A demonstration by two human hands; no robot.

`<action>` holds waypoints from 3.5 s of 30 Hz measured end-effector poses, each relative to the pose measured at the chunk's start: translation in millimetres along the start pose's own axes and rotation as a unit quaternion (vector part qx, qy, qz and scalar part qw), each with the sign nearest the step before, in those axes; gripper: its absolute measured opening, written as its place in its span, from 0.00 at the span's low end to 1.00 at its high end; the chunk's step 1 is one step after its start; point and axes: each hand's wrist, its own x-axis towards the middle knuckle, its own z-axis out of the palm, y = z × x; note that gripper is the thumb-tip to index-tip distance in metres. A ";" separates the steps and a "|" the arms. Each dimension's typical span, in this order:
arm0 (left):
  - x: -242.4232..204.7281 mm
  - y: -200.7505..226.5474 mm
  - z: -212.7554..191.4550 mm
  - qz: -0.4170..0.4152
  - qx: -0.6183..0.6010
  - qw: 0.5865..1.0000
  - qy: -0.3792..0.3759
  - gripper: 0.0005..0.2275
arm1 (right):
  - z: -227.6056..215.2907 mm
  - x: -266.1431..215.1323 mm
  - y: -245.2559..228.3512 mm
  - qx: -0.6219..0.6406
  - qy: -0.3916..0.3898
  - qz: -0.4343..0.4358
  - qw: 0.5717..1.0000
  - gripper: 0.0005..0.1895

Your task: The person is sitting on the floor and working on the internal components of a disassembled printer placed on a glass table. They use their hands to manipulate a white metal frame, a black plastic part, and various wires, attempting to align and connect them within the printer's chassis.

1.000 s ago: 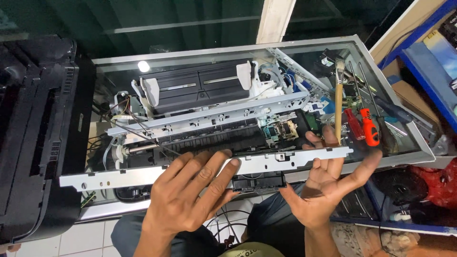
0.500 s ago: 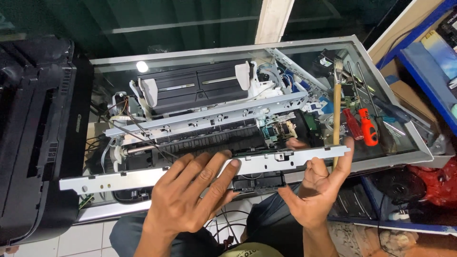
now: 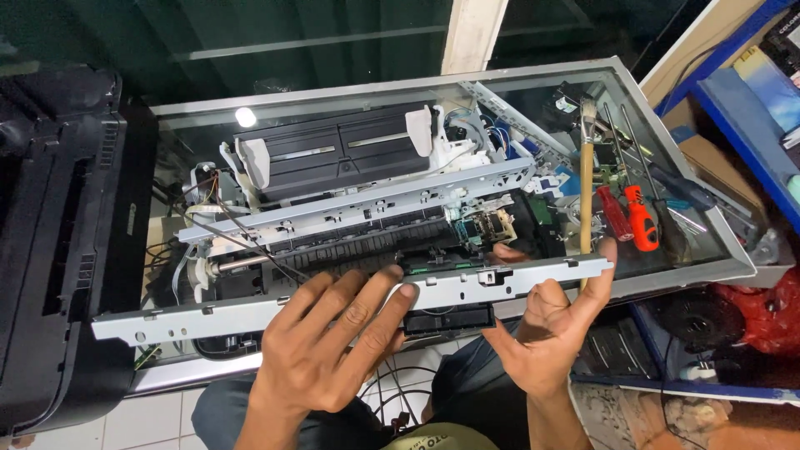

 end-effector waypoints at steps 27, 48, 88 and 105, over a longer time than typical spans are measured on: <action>-29.6 -10.8 23.8 -0.030 -0.032 0.998 0.043 0.17 | -19.6 -21.7 35.2 -0.030 0.059 0.059 0.996 0.66; -5.7 -25.4 11.5 -0.193 -0.212 0.957 0.051 0.23 | 7.7 -4.7 4.1 -0.103 -0.103 -0.042 0.988 0.47; 27.5 33.2 43.2 -0.247 -0.095 0.951 -0.157 0.23 | 1.2 7.4 46.1 -0.175 0.044 -0.002 0.984 0.40; -1.9 57.4 46.8 -0.411 -0.283 0.851 -0.166 0.29 | -35.6 38.2 65.5 -0.113 0.015 0.032 0.993 0.44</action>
